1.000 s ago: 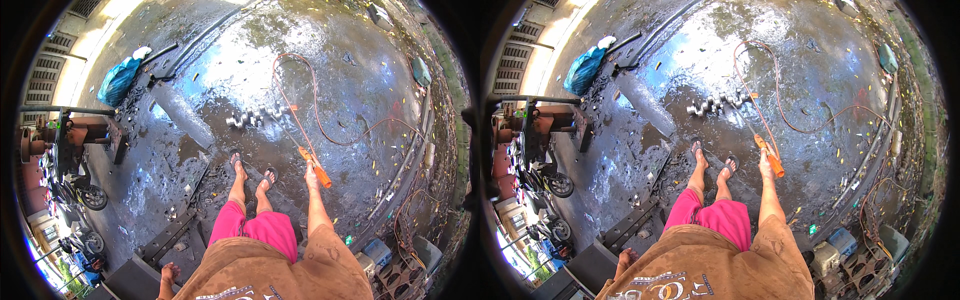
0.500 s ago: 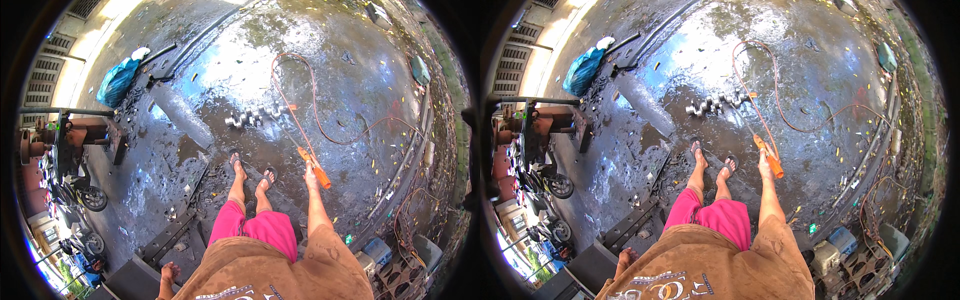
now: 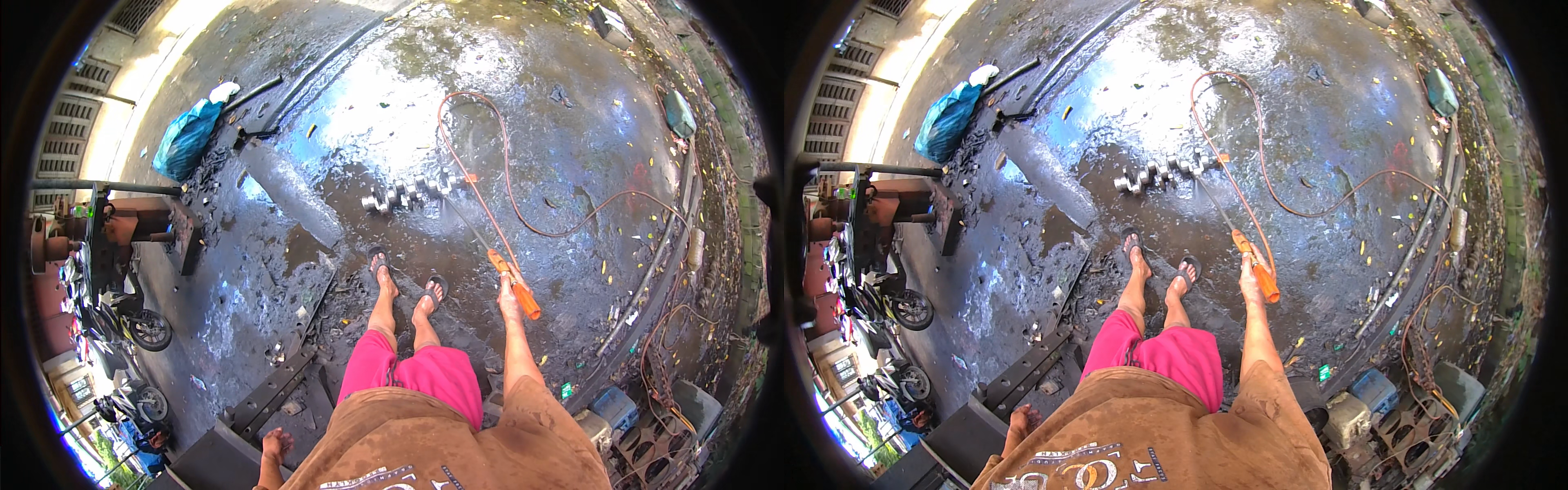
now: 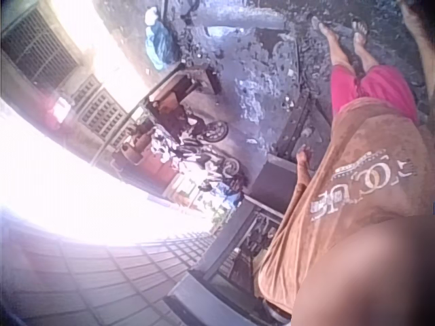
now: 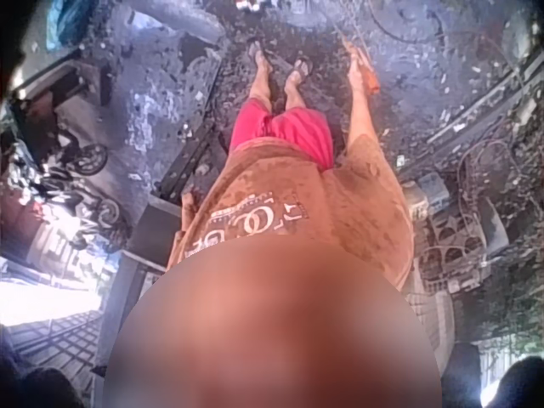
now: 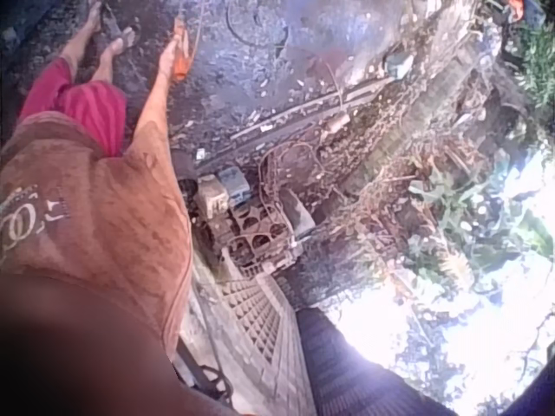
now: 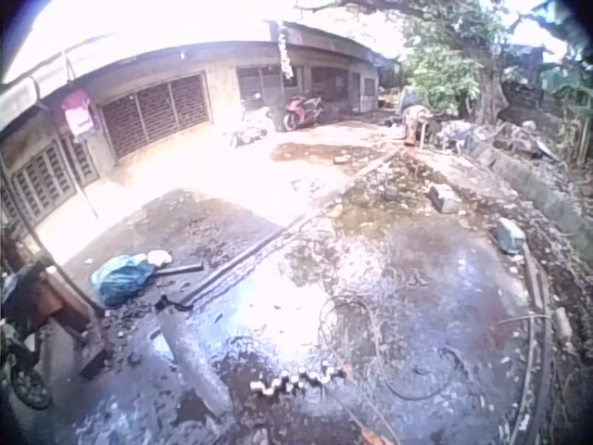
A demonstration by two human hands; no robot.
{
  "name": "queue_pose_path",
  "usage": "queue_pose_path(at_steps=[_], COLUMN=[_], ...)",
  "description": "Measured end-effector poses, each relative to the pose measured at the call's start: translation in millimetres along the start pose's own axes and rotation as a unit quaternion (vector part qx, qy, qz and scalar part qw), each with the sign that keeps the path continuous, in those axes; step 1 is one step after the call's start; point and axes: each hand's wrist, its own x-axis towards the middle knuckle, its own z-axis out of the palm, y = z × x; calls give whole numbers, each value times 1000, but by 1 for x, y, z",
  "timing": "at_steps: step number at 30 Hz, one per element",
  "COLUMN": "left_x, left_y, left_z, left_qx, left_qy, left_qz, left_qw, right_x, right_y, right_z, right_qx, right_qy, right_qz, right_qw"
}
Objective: The person uses a pressure washer with a rotating brush attachment to clean a wet concrete floor in an outdoor workshop area. They repeatedly spray and scrub a single metal crankshaft lying on the ground, moving the tool back and forth over it while water and debris are washed away.
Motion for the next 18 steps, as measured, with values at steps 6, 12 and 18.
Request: queue_pose_path(at_steps=[6,12,18], left_x=[-1,-4,-3], left_y=[-6,-7,-9], left_z=[1,-1,-1], left_qx=[-4,-12,-14], left_qy=[-5,2,0], left_qz=[7,-1,-7], left_qw=[1000,1000,1000], right_x=[7,12,15], right_y=[-2,6,12], right_z=[3,8,10], right_qx=[-23,-24,-28], right_qy=[20,28,30], right_qz=[-64,-89,-89], right_qw=[997,995,995])
